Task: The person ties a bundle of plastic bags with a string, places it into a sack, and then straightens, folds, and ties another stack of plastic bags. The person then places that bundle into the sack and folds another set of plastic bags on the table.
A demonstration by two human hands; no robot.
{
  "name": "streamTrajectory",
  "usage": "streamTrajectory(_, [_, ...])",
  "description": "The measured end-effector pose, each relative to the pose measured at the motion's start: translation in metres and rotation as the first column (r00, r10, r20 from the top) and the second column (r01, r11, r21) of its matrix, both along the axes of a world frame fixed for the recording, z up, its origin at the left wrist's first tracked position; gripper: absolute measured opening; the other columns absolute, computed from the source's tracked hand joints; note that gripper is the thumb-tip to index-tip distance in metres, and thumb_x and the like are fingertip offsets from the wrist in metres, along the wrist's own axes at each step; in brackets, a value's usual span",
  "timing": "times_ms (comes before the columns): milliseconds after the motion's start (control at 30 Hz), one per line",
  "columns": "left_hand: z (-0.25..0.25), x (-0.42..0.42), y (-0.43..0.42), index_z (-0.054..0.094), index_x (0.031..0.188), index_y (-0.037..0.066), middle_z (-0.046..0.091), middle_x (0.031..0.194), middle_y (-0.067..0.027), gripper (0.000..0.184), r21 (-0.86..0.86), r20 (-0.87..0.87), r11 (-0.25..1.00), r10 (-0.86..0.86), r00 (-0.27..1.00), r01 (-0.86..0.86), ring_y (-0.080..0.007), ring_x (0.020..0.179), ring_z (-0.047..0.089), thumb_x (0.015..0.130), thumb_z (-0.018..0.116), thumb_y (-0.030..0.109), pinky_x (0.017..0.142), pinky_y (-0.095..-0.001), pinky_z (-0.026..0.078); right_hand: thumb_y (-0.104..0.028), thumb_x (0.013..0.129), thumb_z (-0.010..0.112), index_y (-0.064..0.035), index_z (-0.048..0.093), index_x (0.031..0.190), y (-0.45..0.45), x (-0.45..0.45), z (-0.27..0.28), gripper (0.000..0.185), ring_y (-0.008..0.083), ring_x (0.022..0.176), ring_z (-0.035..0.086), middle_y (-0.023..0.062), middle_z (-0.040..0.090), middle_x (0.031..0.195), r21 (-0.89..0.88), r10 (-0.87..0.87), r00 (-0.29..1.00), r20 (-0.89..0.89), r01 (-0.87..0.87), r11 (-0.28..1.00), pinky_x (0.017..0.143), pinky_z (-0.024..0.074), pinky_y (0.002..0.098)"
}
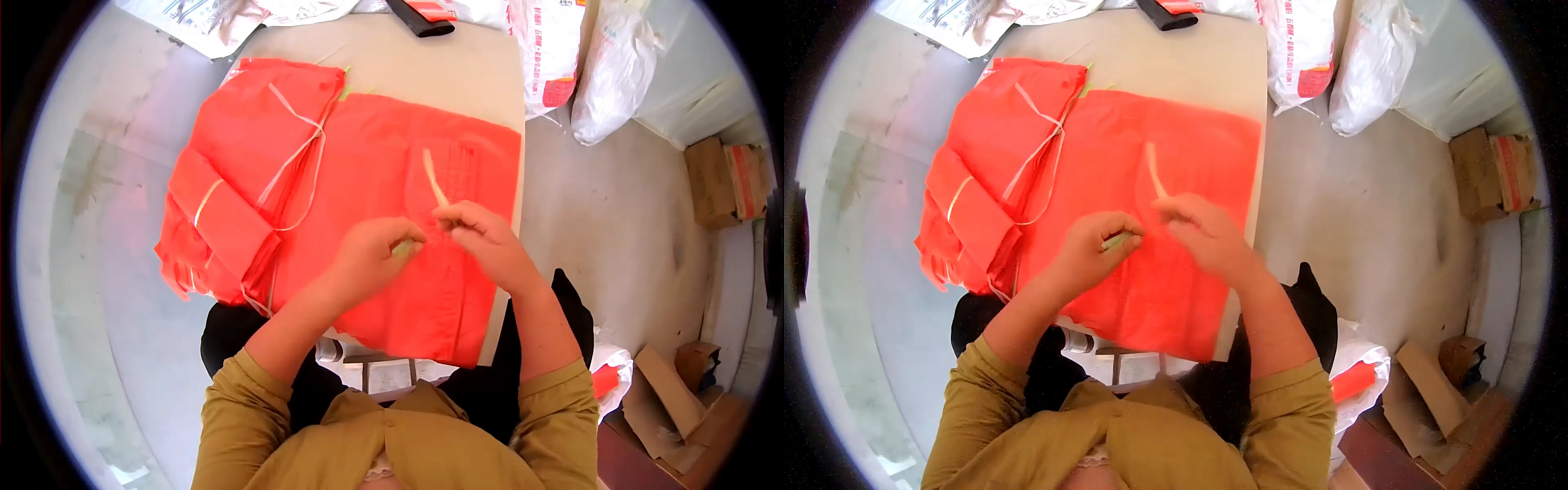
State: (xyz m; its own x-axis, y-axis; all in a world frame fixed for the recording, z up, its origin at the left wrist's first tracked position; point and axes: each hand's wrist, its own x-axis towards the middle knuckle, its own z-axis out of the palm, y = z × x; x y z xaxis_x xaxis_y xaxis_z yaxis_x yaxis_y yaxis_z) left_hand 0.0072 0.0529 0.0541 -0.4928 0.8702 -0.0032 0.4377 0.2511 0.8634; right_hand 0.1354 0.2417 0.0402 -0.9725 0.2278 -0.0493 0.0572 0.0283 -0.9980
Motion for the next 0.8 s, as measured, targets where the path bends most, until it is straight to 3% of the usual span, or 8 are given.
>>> streamTrajectory(100, [0.006,0.004,0.007,0.068,0.101,0.003,0.064,0.083,-0.0060,0.013,0.123,-0.213,0.988,-0.068,0.975,0.096,-0.0193,0.074,0.060,0.088,0.070,0.000,0.069,-0.0319,0.050,0.002,0.094,0.056,0.0025,0.068,0.116,-0.016,-0.006,0.003,0.025,0.0224,0.101,0.065,0.0124,0.069,0.100,0.249,0.041,0.995,-0.093,-0.017,0.968,0.090,0.0513,0.0357])
streamTrajectory(167, [0.013,0.011,0.020,0.068,0.104,0.003,0.063,0.084,-0.0074,0.019,0.242,-0.360,0.948,-0.112,0.926,0.209,-0.0219,0.072,0.059,0.086,0.071,0.000,0.067,-0.0327,0.050,0.003,0.094,0.055,0.0025,0.068,0.113,-0.017,-0.002,0.001,0.023,0.0251,0.098,0.065,0.0138,0.069,0.100,0.225,0.095,0.990,-0.099,-0.071,0.972,0.088,0.0518,0.0360])
streamTrajectory(300, [0.033,0.026,0.030,0.065,0.114,0.004,0.062,0.089,-0.0082,0.031,0.208,-0.126,0.978,0.050,0.991,-0.023,-0.0223,0.075,0.059,0.084,0.073,0.004,0.069,-0.0337,0.050,-0.001,0.096,0.056,0.0019,0.067,0.108,-0.022,0.002,-0.006,0.017,0.0262,0.091,0.065,0.0144,0.069,0.100,0.005,-0.016,1.000,-0.009,0.016,1.000,0.084,0.0516,0.0366])
streamTrajectory(367, [0.023,0.022,0.028,0.063,0.117,0.005,0.064,0.095,-0.0106,0.036,0.071,-0.011,0.996,0.054,0.998,-0.053,-0.0275,0.081,0.063,0.083,0.073,0.008,0.072,-0.0384,0.052,-0.005,0.099,0.055,0.0029,0.066,0.107,-0.016,0.006,-0.002,0.017,0.0243,0.091,0.065,0.0145,0.069,0.099,0.092,0.017,1.000,0.005,-0.018,0.996,0.083,0.0515,0.0355])
streamTrajectory(400, [0.018,0.021,0.028,0.063,0.117,0.005,0.063,0.094,-0.0104,0.035,0.051,-0.028,0.998,0.022,0.999,-0.021,-0.0271,0.080,0.062,0.083,0.074,0.008,0.072,-0.0386,0.051,-0.007,0.100,0.054,0.0033,0.066,0.107,-0.014,0.008,0.001,0.017,0.0233,0.090,0.065,0.0145,0.069,0.098,0.135,0.036,0.999,0.015,-0.037,0.990,0.083,0.0514,0.0350])
streamTrajectory(567, [0.015,0.018,0.028,0.066,0.108,0.003,0.062,0.089,-0.0111,0.027,-0.015,-0.135,0.997,-0.073,0.988,0.071,-0.0260,0.076,0.061,0.084,0.077,0.011,0.070,-0.0386,0.050,-0.015,0.107,0.049,0.0026,0.066,0.109,-0.011,0.013,0.004,0.024,0.0164,0.090,0.063,0.0080,0.068,0.095,-0.062,0.015,0.999,0.034,-0.012,0.998,0.084,0.0517,0.0315])
streamTrajectory(700, [0.005,0.020,0.026,0.070,0.092,0.002,0.062,0.082,-0.0115,0.014,0.003,-0.129,0.998,0.061,0.990,-0.061,-0.0255,0.073,0.062,0.086,0.076,0.012,0.067,-0.0377,0.049,-0.015,0.108,0.049,0.0007,0.063,0.118,-0.009,0.014,0.007,0.023,0.0142,0.089,0.062,0.0062,0.066,0.098,-0.096,0.010,1.000,0.004,-0.010,0.995,0.084,0.0520,0.0309])
streamTrajectory(800, [0.000,0.024,0.030,0.070,0.084,0.000,0.059,0.077,-0.0107,0.012,0.054,-0.123,0.988,0.151,0.981,-0.146,-0.0237,0.070,0.059,0.088,0.075,0.011,0.063,-0.0364,0.047,-0.010,0.106,0.052,-0.0010,0.057,0.128,-0.014,0.016,0.002,0.025,0.0143,0.091,0.062,0.0065,0.065,0.103,-0.066,-0.129,0.992,-0.004,0.128,0.990,0.084,0.0522,0.0314])
